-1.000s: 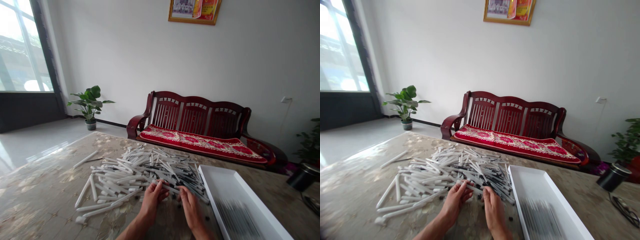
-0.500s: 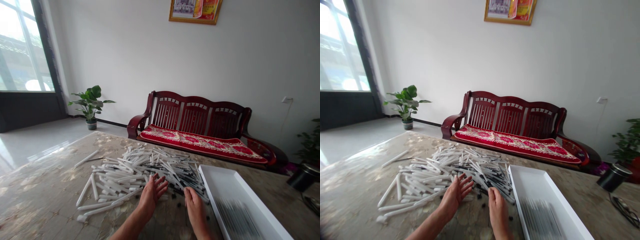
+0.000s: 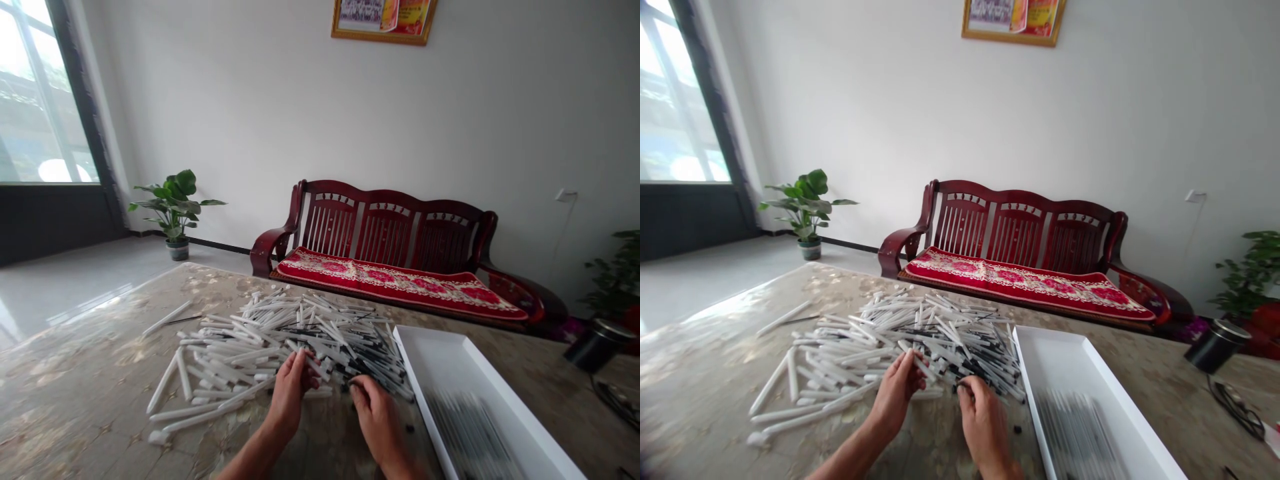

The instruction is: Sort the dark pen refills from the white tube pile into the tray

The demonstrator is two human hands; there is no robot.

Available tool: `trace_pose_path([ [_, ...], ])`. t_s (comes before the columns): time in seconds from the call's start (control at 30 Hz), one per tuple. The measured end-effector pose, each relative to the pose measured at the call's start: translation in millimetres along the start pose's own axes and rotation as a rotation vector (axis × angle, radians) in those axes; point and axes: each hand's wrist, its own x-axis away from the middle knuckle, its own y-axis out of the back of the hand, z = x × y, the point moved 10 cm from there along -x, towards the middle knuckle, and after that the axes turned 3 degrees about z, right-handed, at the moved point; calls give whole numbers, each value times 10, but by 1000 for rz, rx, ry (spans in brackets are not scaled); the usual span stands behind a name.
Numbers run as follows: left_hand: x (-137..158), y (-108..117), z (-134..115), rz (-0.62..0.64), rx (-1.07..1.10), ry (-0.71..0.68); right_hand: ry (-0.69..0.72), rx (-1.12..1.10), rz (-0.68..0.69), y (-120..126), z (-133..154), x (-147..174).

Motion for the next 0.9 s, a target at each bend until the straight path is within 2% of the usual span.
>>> trace_pose_path([
  [0.07,-12,51,-29,-13,-26,5,38,108,57,-29,44,13],
  [0.13,1,20,32,43,-109,72,65,203,76,-53,79,25],
  [0.27,105,-152,260,228,-257,249,94,271,29,-34,105,15],
  [0.37,153,-225,325,297,-339,294,79,301,-20,36,51,-11],
  [0.5,171,-280,378,384,-457,341,-4,457,-86,128,-88,-27],
  [0.7,169,-334,380,445,-587,272,-33,565,-23,65,-109,-44],
  [0.8,165,-333,372,412,-598,239,-60,558,-82,224,-123,-93],
  [0.9,93,-261,238,293,-596,136,-122,625,-186,470,-221,-135],
])
